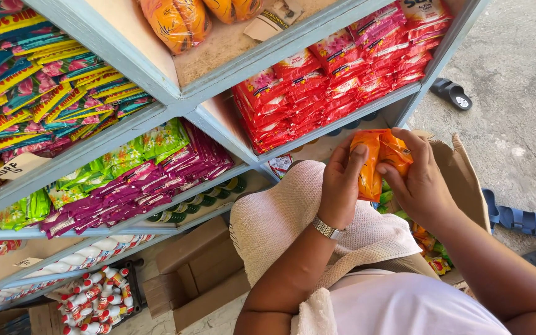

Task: The person sits on the floor and restocks a light blue metal shelf with packaged snacks. They take orange and red snack packets from a cardboard box on the floor and place them onto the shelf, arranging them in neat rows.

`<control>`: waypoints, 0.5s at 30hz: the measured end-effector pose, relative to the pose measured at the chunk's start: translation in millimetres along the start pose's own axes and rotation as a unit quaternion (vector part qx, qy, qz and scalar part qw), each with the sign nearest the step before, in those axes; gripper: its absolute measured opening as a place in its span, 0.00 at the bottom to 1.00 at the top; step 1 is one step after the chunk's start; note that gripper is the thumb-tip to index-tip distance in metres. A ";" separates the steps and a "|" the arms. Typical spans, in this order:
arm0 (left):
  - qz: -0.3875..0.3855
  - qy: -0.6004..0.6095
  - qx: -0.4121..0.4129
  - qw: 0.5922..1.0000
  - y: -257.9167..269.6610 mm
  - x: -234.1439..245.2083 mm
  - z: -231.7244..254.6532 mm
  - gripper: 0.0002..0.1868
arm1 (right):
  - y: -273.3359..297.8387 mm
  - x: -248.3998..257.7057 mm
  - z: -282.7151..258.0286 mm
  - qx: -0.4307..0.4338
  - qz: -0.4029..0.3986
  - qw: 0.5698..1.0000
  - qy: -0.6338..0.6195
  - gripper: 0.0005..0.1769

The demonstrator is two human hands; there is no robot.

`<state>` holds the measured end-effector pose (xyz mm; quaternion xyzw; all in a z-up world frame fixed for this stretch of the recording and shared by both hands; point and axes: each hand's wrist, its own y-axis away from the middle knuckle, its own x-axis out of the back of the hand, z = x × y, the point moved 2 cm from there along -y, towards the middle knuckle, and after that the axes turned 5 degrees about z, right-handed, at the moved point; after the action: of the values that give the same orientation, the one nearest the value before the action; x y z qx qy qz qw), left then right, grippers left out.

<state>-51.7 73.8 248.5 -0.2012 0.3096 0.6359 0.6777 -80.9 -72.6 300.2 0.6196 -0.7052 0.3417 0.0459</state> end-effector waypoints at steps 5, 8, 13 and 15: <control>0.013 0.014 -0.025 1.000 -3.3 0.6 10.8 0.25 | -5.1 4.7 -11.0 0.033 -0.004 0.995 0.099 0.38; -0.007 0.035 -0.040 0.999 -8.9 4.5 12.1 0.21 | -10.4 8.4 -15.4 0.058 0.003 0.994 0.089 0.39; -0.014 0.089 -0.033 0.995 -14.6 -4.0 20.3 0.20 | -12.1 2.6 14.5 0.058 0.029 0.998 0.026 0.36; -0.019 0.094 -0.047 0.994 -16.6 -13.7 22.2 0.20 | -12.9 -3.4 29.0 0.057 0.043 0.997 -0.020 0.35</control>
<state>-31.6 76.7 271.9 -0.2972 0.3382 0.6151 0.6472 -58.0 -85.3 282.0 0.5971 -0.7111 0.3706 -0.0188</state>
